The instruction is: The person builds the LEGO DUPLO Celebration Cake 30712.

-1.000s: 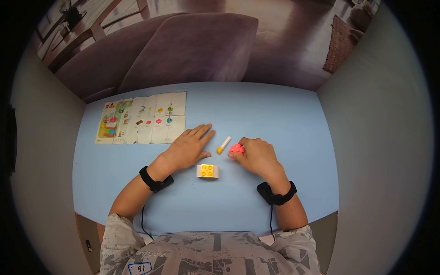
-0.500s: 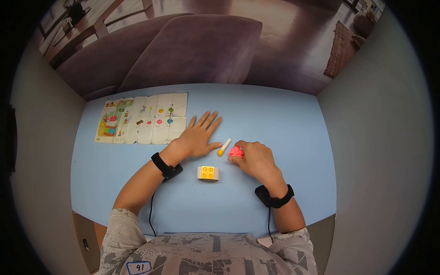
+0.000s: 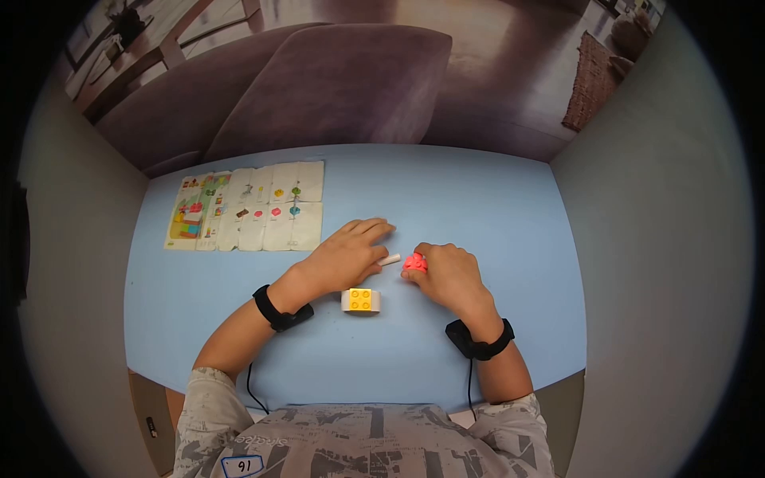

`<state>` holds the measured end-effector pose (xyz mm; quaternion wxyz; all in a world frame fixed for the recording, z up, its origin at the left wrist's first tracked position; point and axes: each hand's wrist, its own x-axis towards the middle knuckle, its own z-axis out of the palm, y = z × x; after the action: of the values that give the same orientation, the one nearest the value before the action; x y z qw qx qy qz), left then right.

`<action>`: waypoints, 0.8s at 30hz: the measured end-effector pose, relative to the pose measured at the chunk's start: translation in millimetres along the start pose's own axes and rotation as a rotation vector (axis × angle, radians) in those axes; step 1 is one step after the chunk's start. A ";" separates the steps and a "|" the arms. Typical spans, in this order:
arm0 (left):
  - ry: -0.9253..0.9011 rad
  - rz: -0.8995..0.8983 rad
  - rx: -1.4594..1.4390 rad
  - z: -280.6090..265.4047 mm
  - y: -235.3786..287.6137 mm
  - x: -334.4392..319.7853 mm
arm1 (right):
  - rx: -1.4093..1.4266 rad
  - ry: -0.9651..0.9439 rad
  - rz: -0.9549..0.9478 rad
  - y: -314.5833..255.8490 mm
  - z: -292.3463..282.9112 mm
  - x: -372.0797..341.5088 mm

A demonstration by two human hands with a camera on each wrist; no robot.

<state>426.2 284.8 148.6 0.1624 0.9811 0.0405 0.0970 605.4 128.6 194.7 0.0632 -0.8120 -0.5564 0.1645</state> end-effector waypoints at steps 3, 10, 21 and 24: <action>-0.003 -0.014 0.072 4.7 -1.6 1.3 | -0.011 -0.014 0.008 -1.4 -1.0 0.0; -0.007 -0.195 0.106 -19.7 2.8 -4.0 | 0.002 -0.025 0.004 -1.0 -2.0 0.2; 0.087 -0.023 -0.234 -64.5 52.5 -41.6 | -0.007 0.014 -0.047 1.5 2.7 -1.0; 0.078 -0.005 -0.227 -58.5 57.0 -41.1 | -0.002 -0.005 -0.032 0.5 3.1 -1.0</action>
<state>376.9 244.6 214.2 0.2709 0.9518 0.0379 0.1389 604.5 127.3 191.8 0.0638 -0.8027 -0.5696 0.1649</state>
